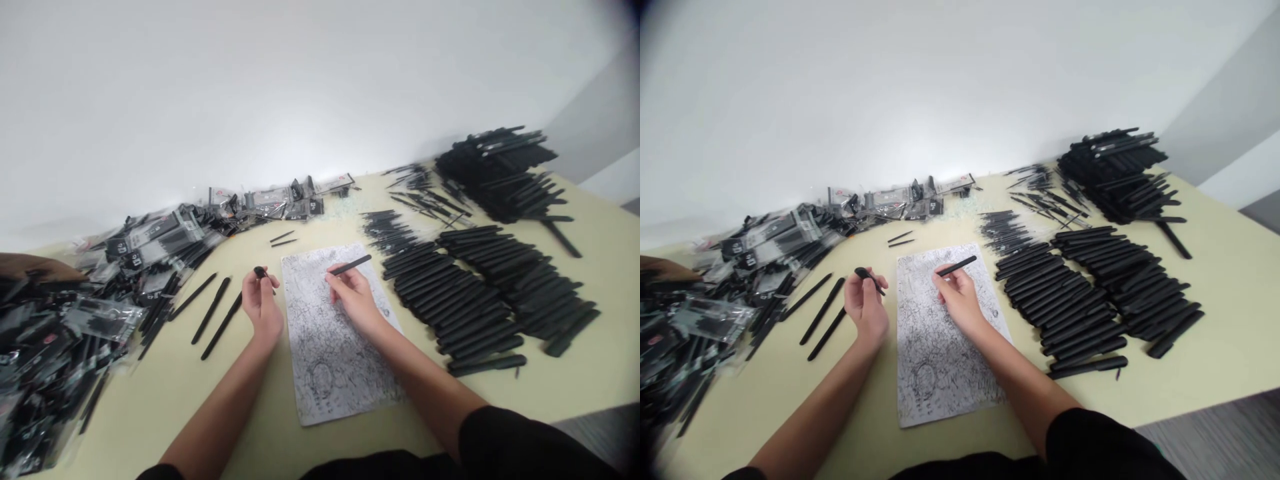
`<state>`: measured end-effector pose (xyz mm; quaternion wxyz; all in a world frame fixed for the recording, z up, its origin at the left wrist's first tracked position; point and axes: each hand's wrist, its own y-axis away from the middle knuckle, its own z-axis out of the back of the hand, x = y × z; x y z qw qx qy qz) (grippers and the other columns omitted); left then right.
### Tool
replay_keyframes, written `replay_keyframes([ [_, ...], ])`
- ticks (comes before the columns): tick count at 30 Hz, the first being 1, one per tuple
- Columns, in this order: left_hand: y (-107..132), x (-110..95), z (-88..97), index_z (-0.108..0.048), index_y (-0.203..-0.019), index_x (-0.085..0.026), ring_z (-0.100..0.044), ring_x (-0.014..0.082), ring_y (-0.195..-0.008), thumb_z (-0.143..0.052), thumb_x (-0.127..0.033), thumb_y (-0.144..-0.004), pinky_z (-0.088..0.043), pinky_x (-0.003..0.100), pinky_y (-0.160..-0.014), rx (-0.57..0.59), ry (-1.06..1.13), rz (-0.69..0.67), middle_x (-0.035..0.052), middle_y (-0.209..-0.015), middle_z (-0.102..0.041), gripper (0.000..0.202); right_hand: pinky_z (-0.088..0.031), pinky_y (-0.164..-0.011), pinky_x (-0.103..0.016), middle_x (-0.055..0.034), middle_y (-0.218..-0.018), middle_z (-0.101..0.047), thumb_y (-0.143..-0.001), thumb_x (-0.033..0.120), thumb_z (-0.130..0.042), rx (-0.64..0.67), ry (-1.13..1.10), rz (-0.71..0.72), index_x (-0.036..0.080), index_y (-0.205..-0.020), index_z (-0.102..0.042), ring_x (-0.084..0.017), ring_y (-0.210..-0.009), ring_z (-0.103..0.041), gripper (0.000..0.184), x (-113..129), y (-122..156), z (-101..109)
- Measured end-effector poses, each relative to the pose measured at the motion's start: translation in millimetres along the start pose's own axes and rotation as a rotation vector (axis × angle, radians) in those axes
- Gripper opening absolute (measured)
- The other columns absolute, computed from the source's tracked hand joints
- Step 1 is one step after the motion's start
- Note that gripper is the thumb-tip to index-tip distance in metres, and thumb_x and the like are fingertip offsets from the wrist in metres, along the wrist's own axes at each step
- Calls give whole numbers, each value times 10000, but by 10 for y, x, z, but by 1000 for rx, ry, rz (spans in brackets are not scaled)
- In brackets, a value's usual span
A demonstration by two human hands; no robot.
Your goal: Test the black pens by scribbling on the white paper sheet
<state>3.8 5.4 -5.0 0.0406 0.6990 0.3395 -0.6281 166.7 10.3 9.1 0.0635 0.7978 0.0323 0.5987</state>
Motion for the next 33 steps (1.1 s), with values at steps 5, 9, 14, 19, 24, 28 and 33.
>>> replay_keyframes([
  [5,-370,-115,-187,-618,-999,-184,-552,104,-652,-624,-411,-862,-449,237,-618,71,-22,-14,-6,-725,-563,265,-399,-432,-232,50,-645,-541,-675,488,-718,16,17,13,212,-859,-581,-88,-459,-473,359,-44,-12,-30],
  [9,-863,-180,-398,-622,-968,-193,-569,95,-611,-685,-470,-795,-449,226,-572,159,17,17,-7,-764,-557,332,-384,-430,-233,46,-658,-542,-685,485,-715,24,32,39,207,-868,-582,-88,-461,-465,359,-72,-8,-48],
  [14,-1233,-89,-457,-612,-1015,-188,-601,108,-604,-674,-513,-785,-413,213,-519,204,-55,60,22,-819,-618,403,-372,-435,-244,58,-609,-516,-699,501,-710,35,56,57,214,-864,-587,-101,-455,-452,353,-92,-3,-51],
  [19,-1285,34,-317,-610,-1024,-191,-623,113,-613,-666,-474,-798,-416,211,-538,224,-109,33,19,-817,-639,366,-376,-447,-250,55,-597,-515,-694,512,-716,32,69,73,217,-860,-595,-106,-455,-449,359,-92,3,-57],
  [24,-1317,88,-213,-617,-1015,-191,-610,106,-595,-667,-453,-800,-457,221,-564,239,-100,16,21,-800,-639,342,-367,-436,-247,59,-562,-497,-693,509,-717,35,81,65,224,-850,-595,-110,-448,-437,347,-80,19,-56],
  [28,-1333,136,-182,-611,-997,-186,-596,114,-623,-687,-481,-771,-498,234,-569,226,-76,27,19,-785,-613,380,-358,-442,-244,63,-543,-479,-727,480,-701,47,102,74,223,-866,-599,-112,-454,-433,309,-83,31,-43],
  [33,-1303,171,-187,-596,-992,-185,-595,130,-670,-679,-494,-775,-518,243,-572,254,-86,29,16,-758,-590,387,-354,-446,-248,63,-546,-476,-752,470,-689,55,106,78,227,-883,-594,-116,-460,-433,292,-114,29,-23],
])
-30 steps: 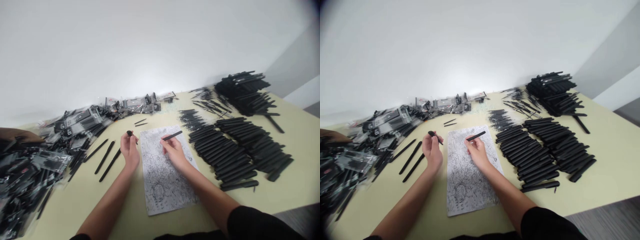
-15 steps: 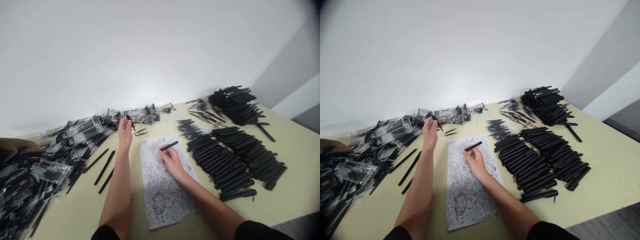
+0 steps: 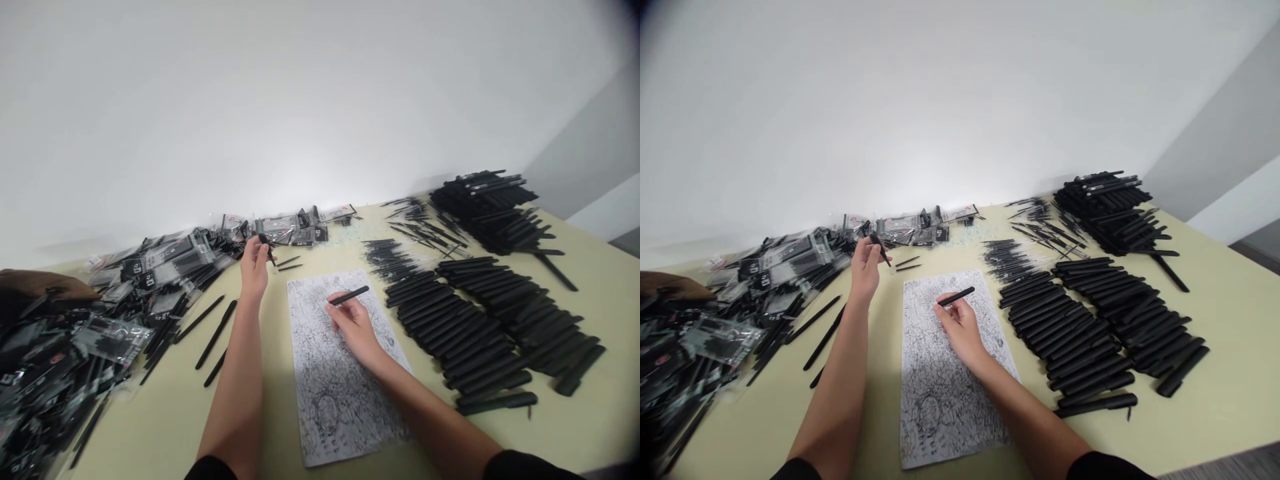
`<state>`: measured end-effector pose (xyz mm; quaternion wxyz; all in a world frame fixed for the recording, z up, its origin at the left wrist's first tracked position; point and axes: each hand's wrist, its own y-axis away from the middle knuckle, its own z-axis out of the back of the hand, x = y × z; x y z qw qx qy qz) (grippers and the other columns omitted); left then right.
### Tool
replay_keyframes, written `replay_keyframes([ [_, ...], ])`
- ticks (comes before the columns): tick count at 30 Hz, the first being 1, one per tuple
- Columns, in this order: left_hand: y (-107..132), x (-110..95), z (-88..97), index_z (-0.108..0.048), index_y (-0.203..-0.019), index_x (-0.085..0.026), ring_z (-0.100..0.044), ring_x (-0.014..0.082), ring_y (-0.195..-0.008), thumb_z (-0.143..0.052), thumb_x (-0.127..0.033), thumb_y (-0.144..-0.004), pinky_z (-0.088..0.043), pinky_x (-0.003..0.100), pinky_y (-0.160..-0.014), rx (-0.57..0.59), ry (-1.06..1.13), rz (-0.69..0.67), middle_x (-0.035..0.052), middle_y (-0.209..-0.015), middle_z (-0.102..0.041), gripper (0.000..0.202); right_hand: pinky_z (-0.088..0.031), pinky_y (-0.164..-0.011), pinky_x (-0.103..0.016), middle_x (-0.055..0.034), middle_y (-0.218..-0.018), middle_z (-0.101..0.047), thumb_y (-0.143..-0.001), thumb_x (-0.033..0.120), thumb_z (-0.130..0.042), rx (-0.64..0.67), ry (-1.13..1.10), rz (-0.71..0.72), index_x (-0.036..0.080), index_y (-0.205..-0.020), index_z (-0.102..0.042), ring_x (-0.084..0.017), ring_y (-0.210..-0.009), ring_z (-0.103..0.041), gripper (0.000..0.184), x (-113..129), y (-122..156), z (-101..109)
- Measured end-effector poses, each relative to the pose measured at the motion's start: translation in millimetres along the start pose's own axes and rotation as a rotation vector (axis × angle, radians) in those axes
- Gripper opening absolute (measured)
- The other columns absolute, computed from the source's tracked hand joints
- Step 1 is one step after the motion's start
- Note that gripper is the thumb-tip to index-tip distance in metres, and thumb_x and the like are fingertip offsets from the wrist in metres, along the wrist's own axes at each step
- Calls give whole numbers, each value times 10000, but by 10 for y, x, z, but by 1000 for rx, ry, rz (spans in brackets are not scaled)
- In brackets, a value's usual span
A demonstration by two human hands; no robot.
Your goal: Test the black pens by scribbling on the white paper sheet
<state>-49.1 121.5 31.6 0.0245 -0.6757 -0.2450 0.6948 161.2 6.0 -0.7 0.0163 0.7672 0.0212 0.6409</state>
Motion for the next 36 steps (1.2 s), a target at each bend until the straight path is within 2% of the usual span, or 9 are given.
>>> replay_keyframes([
  [6,39,42,-45,-555,-1027,-191,-568,113,-645,-605,-518,-842,-491,229,-605,19,-5,-46,-5,-696,-582,379,-377,-451,-248,47,-613,-523,-745,455,-690,1,-5,-5,216,-893,-585,-110,-475,-453,301,-17,-8,4],
  [10,52,118,-113,-519,-1049,-218,-448,86,-526,-564,-551,-869,-421,197,-527,8,71,-88,-66,-580,-440,381,-369,-439,-242,53,-600,-517,-728,473,-687,-11,5,2,206,-888,-589,-104,-457,-451,326,-32,-15,0],
  [15,75,192,-210,-479,-1025,-255,-317,64,-448,-564,-594,-853,-259,178,-422,5,228,-62,-87,-563,-318,389,-374,-437,-238,47,-623,-537,-729,472,-684,-19,3,7,204,-893,-591,-100,-460,-460,328,-53,-18,-2],
  [18,84,203,-232,-475,-1040,-264,-347,56,-448,-575,-606,-838,-266,176,-423,26,251,-13,-79,-592,-397,409,-370,-436,-237,52,-598,-527,-735,463,-683,-17,6,12,205,-897,-587,-103,-457,-455,320,-54,-16,2],
  [23,85,201,-233,-509,-1078,-253,-513,78,-565,-623,-577,-817,-432,200,-535,7,267,30,-35,-716,-568,431,-371,-438,-240,61,-560,-504,-739,470,-676,-15,33,10,199,-897,-589,-108,-452,-456,326,-48,-13,10],
  [28,80,147,-202,-565,-1017,-237,-583,97,-701,-685,-504,-790,-500,242,-684,-12,282,76,-16,-782,-599,371,-379,-439,-239,58,-583,-514,-729,482,-680,-21,33,5,201,-896,-589,-104,-457,-461,340,-26,-12,2],
  [36,59,-46,-154,-595,-984,-215,-613,126,-768,-666,-470,-808,-483,246,-684,28,177,51,10,-803,-632,318,-377,-436,-238,58,-595,-509,-706,492,-691,-25,24,-7,202,-877,-591,-100,-457,-457,352,14,-5,-9],
])
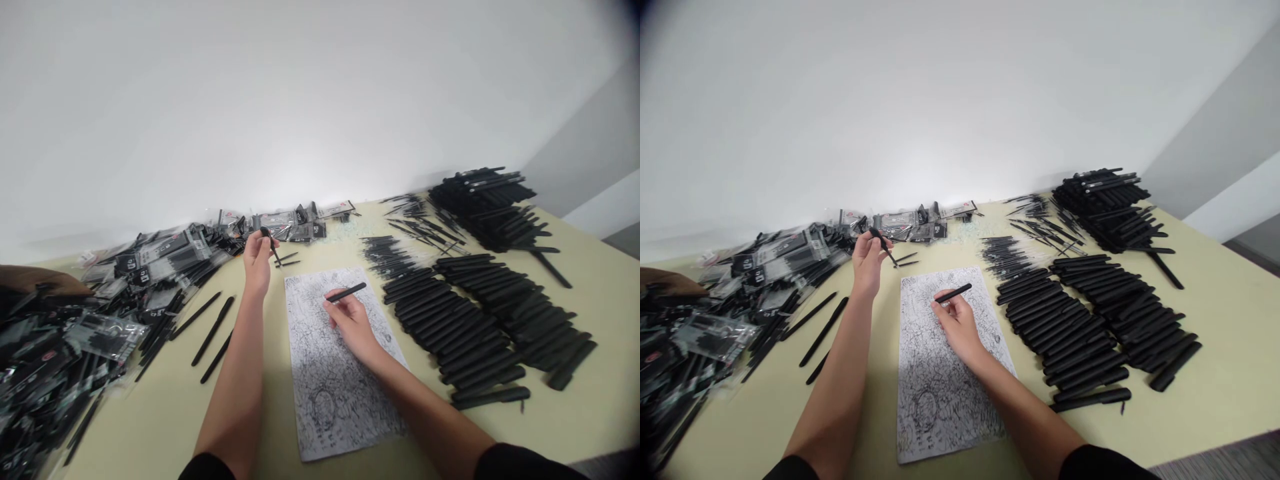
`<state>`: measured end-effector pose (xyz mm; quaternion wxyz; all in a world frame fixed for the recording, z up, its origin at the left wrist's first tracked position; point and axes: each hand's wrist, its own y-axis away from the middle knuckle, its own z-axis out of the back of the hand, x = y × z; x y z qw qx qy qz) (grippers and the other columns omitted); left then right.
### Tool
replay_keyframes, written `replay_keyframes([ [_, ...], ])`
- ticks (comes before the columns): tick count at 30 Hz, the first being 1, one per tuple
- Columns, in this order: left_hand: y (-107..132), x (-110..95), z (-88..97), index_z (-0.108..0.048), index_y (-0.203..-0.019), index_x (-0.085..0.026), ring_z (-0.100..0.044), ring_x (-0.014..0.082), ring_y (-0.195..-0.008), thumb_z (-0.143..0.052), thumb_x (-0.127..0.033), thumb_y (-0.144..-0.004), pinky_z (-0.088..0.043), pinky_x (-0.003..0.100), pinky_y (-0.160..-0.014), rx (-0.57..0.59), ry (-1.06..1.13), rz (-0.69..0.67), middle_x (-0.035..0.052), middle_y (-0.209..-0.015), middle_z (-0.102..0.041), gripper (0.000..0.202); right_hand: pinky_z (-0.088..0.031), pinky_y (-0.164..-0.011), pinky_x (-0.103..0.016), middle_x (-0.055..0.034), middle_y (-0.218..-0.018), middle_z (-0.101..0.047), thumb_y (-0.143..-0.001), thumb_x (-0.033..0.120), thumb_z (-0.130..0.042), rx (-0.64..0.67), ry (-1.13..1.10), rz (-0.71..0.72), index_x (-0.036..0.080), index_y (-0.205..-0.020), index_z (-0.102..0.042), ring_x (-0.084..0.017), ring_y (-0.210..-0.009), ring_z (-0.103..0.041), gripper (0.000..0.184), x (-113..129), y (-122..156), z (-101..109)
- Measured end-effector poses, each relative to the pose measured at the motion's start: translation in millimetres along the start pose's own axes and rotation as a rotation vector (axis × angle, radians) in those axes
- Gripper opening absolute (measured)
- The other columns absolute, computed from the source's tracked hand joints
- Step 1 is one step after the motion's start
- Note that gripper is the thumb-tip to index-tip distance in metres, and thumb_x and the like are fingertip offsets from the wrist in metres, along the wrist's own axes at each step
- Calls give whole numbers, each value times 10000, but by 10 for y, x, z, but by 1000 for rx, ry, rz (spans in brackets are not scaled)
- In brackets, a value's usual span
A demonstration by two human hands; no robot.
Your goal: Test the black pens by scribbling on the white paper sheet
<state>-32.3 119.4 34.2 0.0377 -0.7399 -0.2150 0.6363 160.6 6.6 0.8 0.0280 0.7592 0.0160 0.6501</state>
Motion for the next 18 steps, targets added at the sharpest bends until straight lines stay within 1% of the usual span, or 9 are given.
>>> replay_keyframes([
  [5,-19,-49,28,-612,-1000,-204,-610,135,-742,-651,-474,-818,-482,258,-691,24,-113,-77,10,-758,-625,328,-364,-425,-236,67,-553,-488,-709,500,-681,5,8,-7,206,-878,-586,-103,-441,-439,352,10,-1,3],
  [8,-25,-51,43,-616,-1009,-204,-622,144,-770,-654,-461,-822,-490,278,-737,27,-170,-121,19,-783,-637,320,-367,-426,-235,62,-569,-500,-701,505,-686,6,2,-8,205,-873,-584,-100,-446,-439,360,15,-5,2],
  [12,-23,-48,36,-616,-1028,-202,-641,160,-804,-657,-452,-818,-499,312,-794,31,-198,-129,36,-833,-663,329,-371,-427,-235,59,-580,-503,-706,499,-682,11,5,-10,204,-876,-579,-99,-450,-442,356,9,-8,-1],
  [15,-19,-49,10,-630,-1022,-199,-648,170,-823,-664,-428,-811,-498,323,-815,43,-200,-131,44,-862,-676,314,-370,-427,-236,64,-555,-491,-719,493,-673,14,13,-5,207,-885,-576,-103,-446,-440,345,-6,-9,0],
  [18,-12,-57,-14,-643,-1009,-198,-654,177,-836,-673,-395,-804,-498,328,-823,30,-208,-141,46,-874,-684,286,-375,-433,-236,62,-562,-502,-721,490,-677,14,14,1,206,-887,-579,-104,-450,-446,343,-12,-9,3],
])
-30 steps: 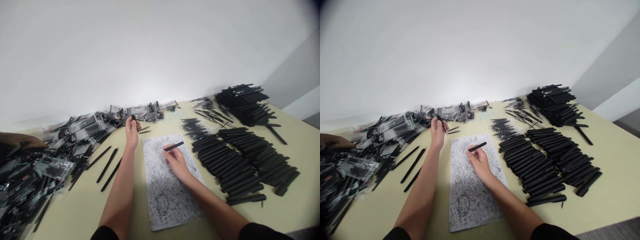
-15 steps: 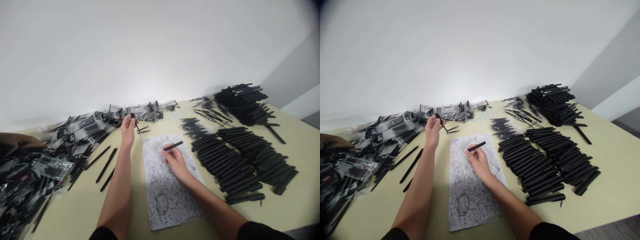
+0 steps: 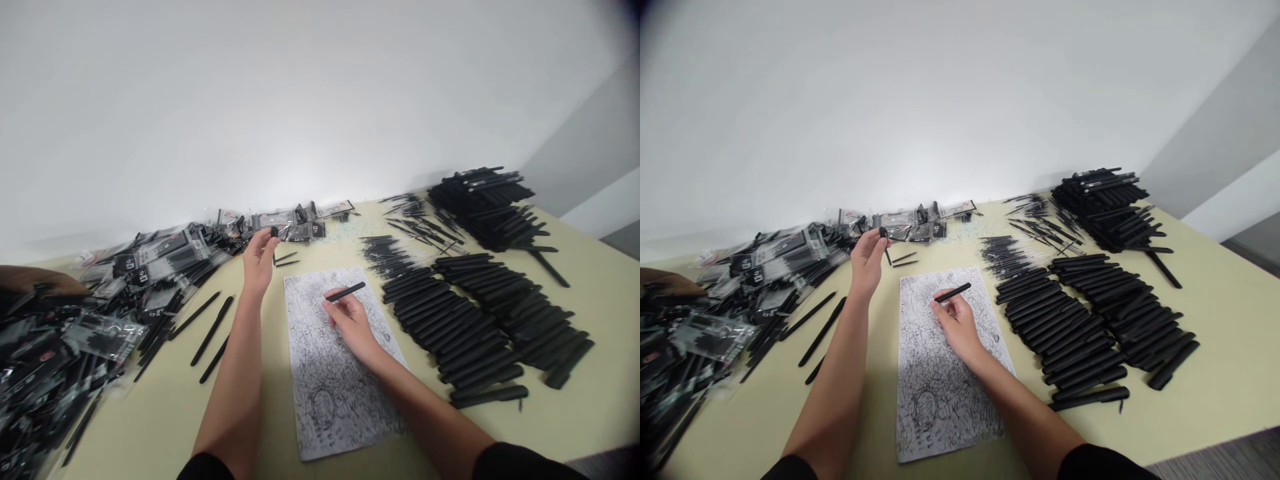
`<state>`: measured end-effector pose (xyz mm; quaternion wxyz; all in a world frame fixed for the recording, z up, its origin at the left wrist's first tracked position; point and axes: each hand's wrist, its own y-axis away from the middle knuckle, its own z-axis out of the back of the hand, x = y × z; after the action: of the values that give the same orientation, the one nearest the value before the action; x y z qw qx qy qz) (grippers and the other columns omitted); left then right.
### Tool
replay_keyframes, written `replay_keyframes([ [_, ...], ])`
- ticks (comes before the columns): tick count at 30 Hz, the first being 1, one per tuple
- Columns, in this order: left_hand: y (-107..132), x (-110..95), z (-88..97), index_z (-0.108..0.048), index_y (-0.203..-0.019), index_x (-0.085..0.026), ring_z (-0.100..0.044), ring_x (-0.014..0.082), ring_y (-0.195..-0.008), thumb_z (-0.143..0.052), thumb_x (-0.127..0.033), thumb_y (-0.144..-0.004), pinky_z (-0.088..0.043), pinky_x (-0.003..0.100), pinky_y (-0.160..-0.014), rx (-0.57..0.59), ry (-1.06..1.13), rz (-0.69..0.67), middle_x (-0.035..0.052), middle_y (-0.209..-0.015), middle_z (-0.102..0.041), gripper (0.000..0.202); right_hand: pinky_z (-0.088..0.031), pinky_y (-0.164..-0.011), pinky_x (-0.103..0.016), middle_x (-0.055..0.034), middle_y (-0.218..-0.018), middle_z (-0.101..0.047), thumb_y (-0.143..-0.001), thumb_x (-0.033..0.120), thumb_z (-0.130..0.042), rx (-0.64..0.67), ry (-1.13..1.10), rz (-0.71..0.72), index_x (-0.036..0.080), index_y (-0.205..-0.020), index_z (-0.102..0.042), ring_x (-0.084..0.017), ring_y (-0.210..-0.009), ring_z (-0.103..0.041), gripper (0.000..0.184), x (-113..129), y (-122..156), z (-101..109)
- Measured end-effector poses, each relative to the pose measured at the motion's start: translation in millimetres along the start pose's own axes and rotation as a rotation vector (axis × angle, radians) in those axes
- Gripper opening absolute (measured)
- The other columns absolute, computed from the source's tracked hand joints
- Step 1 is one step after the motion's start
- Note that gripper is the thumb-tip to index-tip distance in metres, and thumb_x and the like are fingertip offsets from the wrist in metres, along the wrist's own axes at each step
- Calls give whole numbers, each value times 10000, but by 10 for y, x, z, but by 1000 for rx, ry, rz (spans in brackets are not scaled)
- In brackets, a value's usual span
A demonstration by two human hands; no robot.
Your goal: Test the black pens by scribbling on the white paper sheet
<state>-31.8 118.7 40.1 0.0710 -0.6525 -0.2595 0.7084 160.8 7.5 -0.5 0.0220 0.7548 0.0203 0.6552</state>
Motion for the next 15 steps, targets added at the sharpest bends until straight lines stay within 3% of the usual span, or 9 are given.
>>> replay_keyframes([
  [15,22,54,-3,-723,-1043,-223,-666,206,-956,-685,-347,-811,-505,292,-784,-26,-145,0,67,-1043,-722,267,-390,-435,-243,60,-565,-498,-706,514,-678,-8,11,-10,209,-873,-583,-107,-453,-454,361,42,10,1],
])
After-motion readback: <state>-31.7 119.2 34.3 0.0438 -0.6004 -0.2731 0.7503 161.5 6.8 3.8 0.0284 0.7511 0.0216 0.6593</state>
